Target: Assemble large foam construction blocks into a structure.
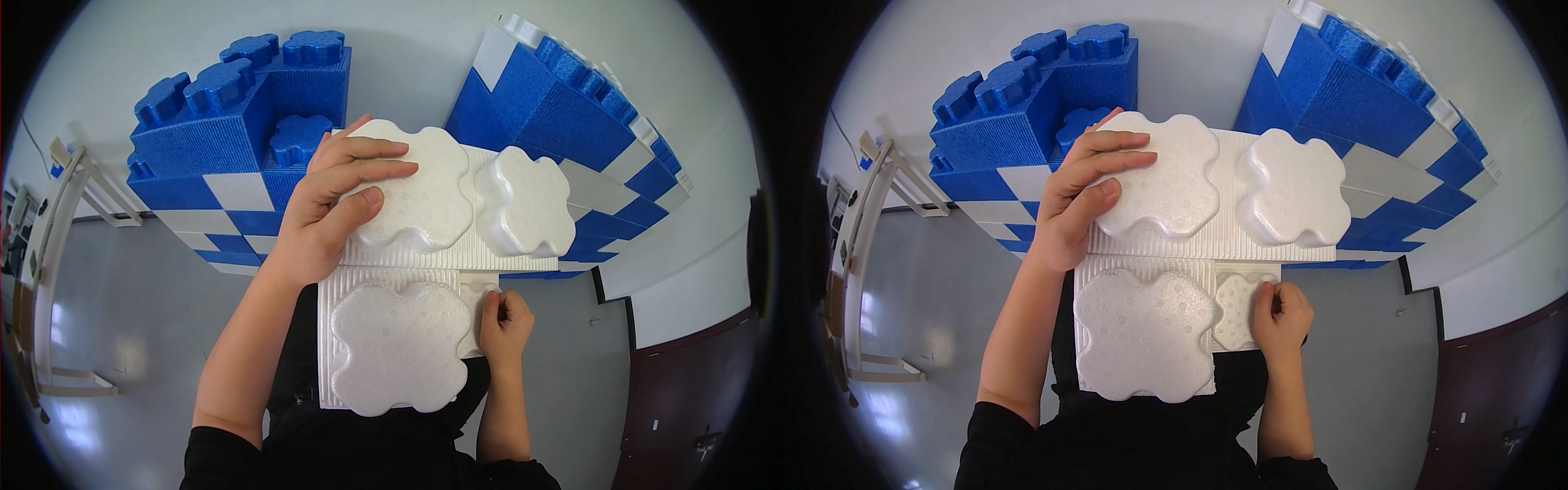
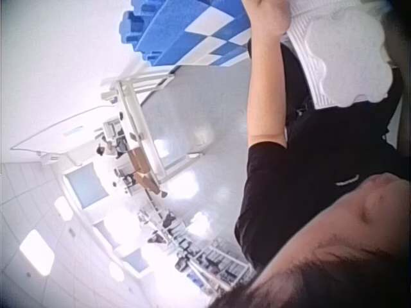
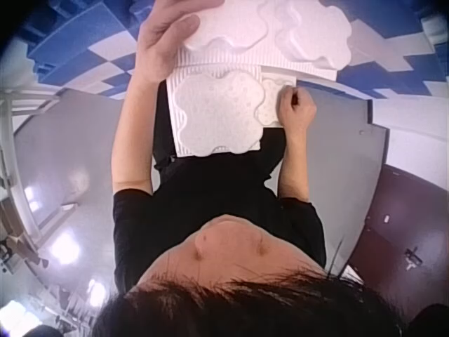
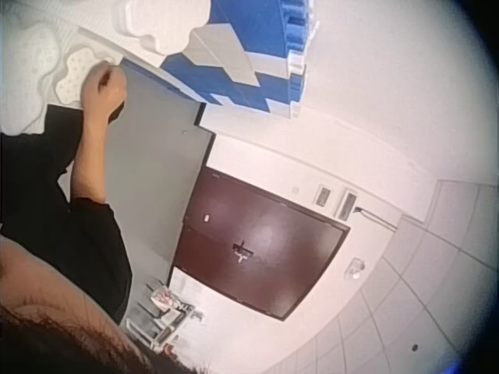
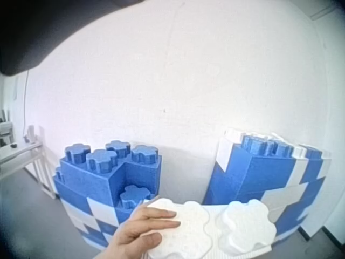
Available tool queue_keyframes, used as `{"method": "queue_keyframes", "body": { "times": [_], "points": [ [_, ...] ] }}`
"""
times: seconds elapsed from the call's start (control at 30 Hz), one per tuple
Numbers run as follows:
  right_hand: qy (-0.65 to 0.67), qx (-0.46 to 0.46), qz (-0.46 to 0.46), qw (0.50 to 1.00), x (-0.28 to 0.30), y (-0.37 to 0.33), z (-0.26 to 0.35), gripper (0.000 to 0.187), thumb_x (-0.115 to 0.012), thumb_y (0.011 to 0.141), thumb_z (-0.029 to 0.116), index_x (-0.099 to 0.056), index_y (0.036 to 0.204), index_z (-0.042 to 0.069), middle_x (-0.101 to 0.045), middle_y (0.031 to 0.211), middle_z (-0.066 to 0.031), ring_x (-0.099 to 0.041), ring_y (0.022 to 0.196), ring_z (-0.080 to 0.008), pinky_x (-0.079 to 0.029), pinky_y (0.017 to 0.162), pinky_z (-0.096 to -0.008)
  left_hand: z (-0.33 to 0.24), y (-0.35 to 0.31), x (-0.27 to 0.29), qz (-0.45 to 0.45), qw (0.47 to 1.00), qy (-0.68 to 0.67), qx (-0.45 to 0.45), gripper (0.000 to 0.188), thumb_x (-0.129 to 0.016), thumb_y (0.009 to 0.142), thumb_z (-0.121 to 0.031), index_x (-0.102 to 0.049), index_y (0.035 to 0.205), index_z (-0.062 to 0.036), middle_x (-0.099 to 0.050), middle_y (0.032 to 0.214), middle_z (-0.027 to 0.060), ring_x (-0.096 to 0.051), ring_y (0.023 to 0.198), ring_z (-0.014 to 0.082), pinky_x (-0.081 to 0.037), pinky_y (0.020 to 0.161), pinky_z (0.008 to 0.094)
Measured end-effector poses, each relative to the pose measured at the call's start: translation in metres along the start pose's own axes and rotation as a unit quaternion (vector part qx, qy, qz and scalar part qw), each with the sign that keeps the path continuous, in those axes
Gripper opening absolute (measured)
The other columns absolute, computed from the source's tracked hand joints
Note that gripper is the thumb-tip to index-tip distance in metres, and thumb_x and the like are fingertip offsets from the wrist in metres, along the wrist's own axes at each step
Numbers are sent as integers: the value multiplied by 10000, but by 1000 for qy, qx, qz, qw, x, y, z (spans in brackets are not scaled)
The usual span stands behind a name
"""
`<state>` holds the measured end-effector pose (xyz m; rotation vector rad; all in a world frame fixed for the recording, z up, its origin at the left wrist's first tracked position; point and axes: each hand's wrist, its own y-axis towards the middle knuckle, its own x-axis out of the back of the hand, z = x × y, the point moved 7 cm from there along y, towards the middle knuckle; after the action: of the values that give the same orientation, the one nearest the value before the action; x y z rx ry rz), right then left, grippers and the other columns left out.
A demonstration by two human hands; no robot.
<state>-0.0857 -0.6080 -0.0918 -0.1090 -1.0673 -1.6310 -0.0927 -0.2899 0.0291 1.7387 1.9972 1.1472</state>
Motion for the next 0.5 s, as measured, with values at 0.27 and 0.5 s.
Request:
{"method": "queue_keyframes", "body": {
  "times": [0.27, 0.5],
  "points": [
    [3, -11, 2, 1000, 0, 0, -1, 279, -716, 949, 83, -567, 727, 5, -565, 656, -134, -529, 539, -265, -403, 515, -381, -1, 0, 0, -1, 1000, 0, 5, 455, -586, 889, -215, -808, 1255, -62, -674, 1420, 139, -388, 1546, 385, -198, 1305, 546],
    [3, -8, -1, 1000, 0, 0, -2, 269, -711, 949, 82, -568, 733, 8, -568, 662, -136, -531, 540, -266, -405, 516, -381, 1, 1, 0, -8, 1000, -21, -3, 417, -607, 897, -186, -818, 1242, -82, -689, 1402, 118, -419, 1523, 363, -178, 1312, 549]
  ]
}}
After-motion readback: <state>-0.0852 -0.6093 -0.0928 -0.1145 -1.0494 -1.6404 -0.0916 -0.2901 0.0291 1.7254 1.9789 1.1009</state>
